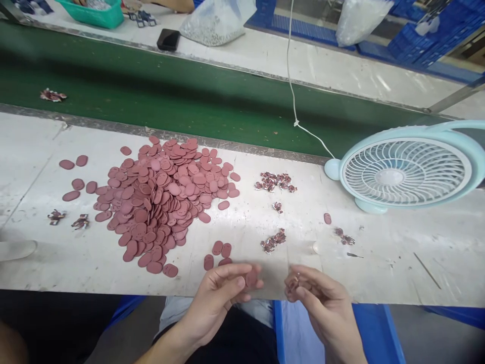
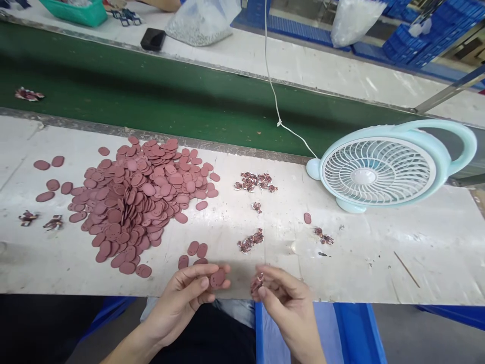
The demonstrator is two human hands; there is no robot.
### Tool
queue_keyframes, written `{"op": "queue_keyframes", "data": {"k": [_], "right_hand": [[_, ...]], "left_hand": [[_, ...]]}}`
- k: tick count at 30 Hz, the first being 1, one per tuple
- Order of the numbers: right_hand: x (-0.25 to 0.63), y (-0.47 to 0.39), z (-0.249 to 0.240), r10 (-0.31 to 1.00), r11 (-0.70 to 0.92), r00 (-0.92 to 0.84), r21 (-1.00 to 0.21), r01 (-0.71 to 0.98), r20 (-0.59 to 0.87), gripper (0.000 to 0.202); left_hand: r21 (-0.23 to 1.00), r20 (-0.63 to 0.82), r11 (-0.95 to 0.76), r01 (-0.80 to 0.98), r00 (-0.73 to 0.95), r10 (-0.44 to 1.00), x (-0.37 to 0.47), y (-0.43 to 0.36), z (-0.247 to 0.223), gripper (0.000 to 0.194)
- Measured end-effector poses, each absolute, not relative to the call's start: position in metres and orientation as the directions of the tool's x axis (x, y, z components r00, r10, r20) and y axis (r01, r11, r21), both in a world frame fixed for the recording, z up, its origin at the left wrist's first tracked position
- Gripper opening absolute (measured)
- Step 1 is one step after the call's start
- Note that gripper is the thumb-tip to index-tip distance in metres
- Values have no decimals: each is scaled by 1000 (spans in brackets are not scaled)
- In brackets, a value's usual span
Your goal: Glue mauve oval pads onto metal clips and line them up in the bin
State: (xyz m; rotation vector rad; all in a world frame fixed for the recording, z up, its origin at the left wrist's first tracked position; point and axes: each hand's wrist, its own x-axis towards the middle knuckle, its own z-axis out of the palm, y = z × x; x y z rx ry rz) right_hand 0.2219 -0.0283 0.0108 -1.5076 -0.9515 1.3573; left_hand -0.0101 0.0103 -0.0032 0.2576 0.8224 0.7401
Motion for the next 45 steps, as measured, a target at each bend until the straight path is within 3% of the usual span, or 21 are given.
{"op": "queue_keyframes", "data": {"k": [3, 9, 16, 25, 33, 45], "right_hand": [[195, -26, 20, 956, -284, 39, -951, -119, -290, 11], [161, -14, 37, 948, -314, 49, -949, -40, -315, 10], [158, -13, 38, 908, -414, 62, -910, 3, -413, 3], [164, -14, 40, 917, -397, 14, -909, 129, -399, 3], [170, -10, 36, 870, -488, -68, -872, 17, -488, 8], [173, -24, 16, 913, -407, -22, -903, -139, -408, 8]], "left_hand": [[545, -555, 700, -461, 427, 714, -7, 8, -3, 19], [669, -491, 621, -408, 385, 782, -11, 2, -7, 18], [672, -479, 617, -408, 397, 783, -11, 1, -11, 21], [645, -529, 660, -385, 399, 749, -8, 1, -6, 9], [666, -530, 643, -379, 366, 765, -5, -4, -9, 10], [718, -512, 596, -360, 308, 802, 3, -10, -12, 11]]}}
